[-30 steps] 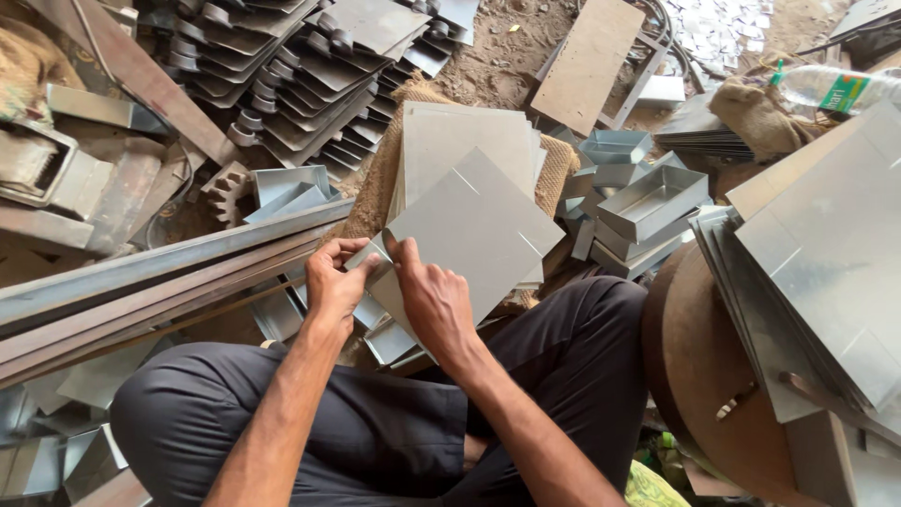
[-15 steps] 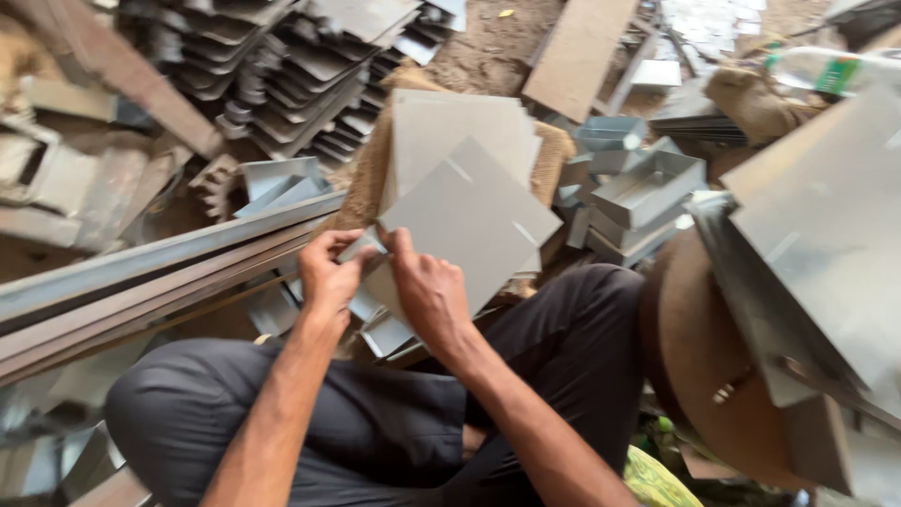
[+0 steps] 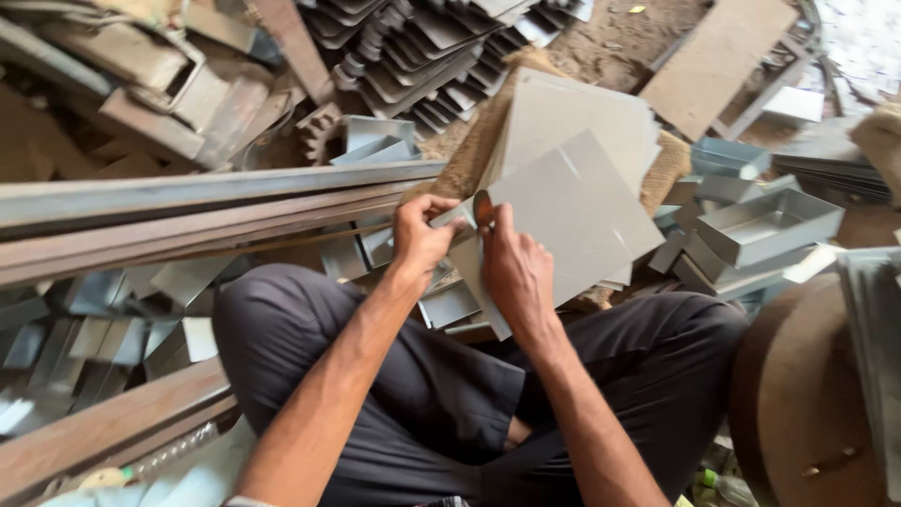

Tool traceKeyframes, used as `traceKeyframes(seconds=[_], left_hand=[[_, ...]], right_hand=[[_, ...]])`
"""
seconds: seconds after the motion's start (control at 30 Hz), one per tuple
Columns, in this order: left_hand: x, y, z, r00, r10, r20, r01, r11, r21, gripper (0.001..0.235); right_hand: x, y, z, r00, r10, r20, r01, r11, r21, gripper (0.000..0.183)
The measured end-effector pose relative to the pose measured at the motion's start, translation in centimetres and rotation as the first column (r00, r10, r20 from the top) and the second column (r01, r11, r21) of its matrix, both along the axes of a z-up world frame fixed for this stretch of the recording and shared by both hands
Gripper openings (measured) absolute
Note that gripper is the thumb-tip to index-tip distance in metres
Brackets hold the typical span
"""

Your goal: The person rubs a small handheld sanding block against the edges and surfaces of rectangular metal plates.

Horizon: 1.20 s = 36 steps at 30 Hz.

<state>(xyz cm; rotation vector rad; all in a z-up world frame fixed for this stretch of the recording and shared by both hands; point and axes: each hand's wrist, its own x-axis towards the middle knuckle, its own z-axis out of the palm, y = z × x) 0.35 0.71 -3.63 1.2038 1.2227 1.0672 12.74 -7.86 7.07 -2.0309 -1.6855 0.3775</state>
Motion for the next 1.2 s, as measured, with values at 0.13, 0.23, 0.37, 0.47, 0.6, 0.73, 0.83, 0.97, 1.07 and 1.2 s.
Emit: traceKeyframes(seconds=[0.13, 0.23, 0.37, 0.47, 0.6, 0.73, 0.83, 0.97, 1.07, 1.2], left_hand=[[0.2, -0.2, 1.2, 0.999, 0.011, 0.036, -0.005, 0.987, -0.16, 0.025], [-0.1, -0.5, 2.1, 0.996, 0.019, -0.084, -0.029, 0.992, -0.12, 0.024], [0.2, -0.4, 2.3, 1.0, 0.022, 0.006, -0.021, 0.993, -0.117, 0.024], [0.0, -0.7, 2.8, 0.997, 0.041, -0.06, -0.048, 0.993, -0.109, 0.023], [0.0, -0.9, 3.7, 0.997, 0.045, -0.055, -0.053, 0.987, -0.153, 0.017], [0.0, -0.7, 3.5, 0.998, 0.036, 0.047, -0.024, 0.972, -0.234, 0.023], [0.1, -0.7, 2.8, 0.999, 0.051, 0.001, -0.05, 0.977, -0.206, 0.035], [0.1, -0.6, 2.3, 0.997, 0.056, -0.06, -0.069, 0.965, -0.254, 0.025], [0.1, -0.3, 2.1, 0.999, 0.05, 0.02, -0.045, 0.978, -0.204, 0.026], [0.1, -0.5, 1.2, 0.999, 0.045, 0.002, -0.043, 0.957, -0.288, 0.026]], right_hand=[[0.2, 2.3, -0.7, 0.998, 0.054, 0.029, -0.058, 0.991, 0.12, 0.02], [-0.2, 2.8, -0.5, 0.996, 0.073, 0.042, -0.075, 0.996, 0.043, 0.021], [0.3, 0.1, -0.2, 0.999, 0.053, 0.012, -0.054, 0.998, 0.03, 0.021], [0.0, 1.4, -0.8, 0.997, 0.055, 0.046, -0.058, 0.996, 0.061, 0.024], [-0.8, 4.0, -1.3, 0.99, 0.078, 0.115, -0.087, 0.994, 0.071, 0.019], [-0.3, 2.2, -0.8, 0.998, 0.06, 0.035, -0.061, 0.998, 0.013, 0.02], [0.1, 0.7, -0.7, 0.996, 0.058, 0.064, -0.058, 0.998, 0.01, 0.024], [-0.6, 3.2, -1.4, 0.993, 0.072, 0.098, -0.076, 0.996, 0.046, 0.021], [-0.4, 4.0, -1.2, 0.994, 0.075, 0.085, -0.08, 0.996, 0.049, 0.023], [0.2, 1.1, -0.9, 0.996, 0.056, 0.075, -0.056, 0.998, 0.005, 0.024]])
